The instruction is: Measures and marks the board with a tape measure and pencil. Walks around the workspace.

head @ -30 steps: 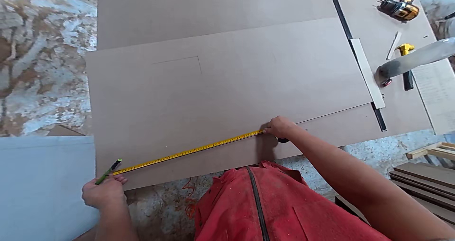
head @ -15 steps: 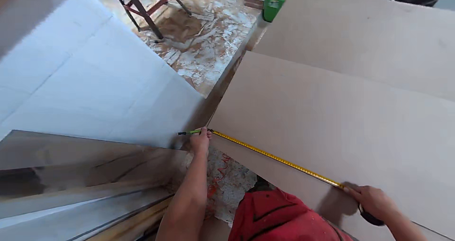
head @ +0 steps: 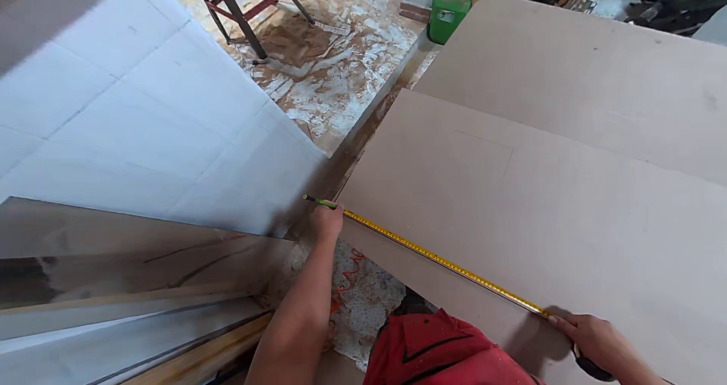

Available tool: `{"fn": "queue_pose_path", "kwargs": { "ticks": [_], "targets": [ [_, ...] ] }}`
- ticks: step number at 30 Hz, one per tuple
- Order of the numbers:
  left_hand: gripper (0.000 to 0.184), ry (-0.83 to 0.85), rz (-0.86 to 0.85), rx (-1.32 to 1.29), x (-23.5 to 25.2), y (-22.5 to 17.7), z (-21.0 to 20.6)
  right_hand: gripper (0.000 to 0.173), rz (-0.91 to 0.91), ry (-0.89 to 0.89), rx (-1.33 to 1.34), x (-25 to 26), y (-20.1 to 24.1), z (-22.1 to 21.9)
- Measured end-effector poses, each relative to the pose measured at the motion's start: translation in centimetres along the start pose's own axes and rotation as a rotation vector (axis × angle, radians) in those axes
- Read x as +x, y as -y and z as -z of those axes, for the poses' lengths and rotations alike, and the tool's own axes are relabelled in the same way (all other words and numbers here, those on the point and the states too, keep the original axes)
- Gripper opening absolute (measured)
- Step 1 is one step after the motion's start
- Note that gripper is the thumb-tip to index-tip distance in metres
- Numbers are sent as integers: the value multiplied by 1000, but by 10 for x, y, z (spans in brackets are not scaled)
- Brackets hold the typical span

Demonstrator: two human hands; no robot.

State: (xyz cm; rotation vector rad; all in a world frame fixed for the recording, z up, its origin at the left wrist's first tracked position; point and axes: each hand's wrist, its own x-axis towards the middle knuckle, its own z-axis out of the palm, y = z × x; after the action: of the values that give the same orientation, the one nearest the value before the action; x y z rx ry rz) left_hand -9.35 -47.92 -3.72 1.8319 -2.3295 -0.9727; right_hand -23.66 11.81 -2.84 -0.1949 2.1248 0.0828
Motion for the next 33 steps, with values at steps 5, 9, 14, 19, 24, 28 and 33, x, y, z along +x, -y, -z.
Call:
{"fn": "queue_pose_path", "kwargs": {
  "ticks": [5, 9, 14, 19, 24, 28, 33],
  "targets": [
    [25, 40, 8, 77, 8, -3, 4, 61, 13, 12, -11, 0, -1, -1],
    [23, 108, 46, 6, 23, 3, 2, 60, 17, 12, 9, 1, -1, 0],
    [23, 183, 153, 1, 27, -5, 10, 61, -1, 33, -5, 0, 2, 3],
    [31, -2, -5, 75, -4, -3, 19, 61, 23, 38, 2, -1, 0, 4],
    [32, 295, -659, 166, -136, -23, -28, 61, 25, 38, 19, -1, 3, 7],
    [33, 513, -1275, 183, -230, -42, -131, 55, 70, 8, 89, -12, 8, 14],
    [33, 664, -1620, 178, -289, -52, -199, 48, -7, -25, 164, -11, 1, 10]
  ]
}}
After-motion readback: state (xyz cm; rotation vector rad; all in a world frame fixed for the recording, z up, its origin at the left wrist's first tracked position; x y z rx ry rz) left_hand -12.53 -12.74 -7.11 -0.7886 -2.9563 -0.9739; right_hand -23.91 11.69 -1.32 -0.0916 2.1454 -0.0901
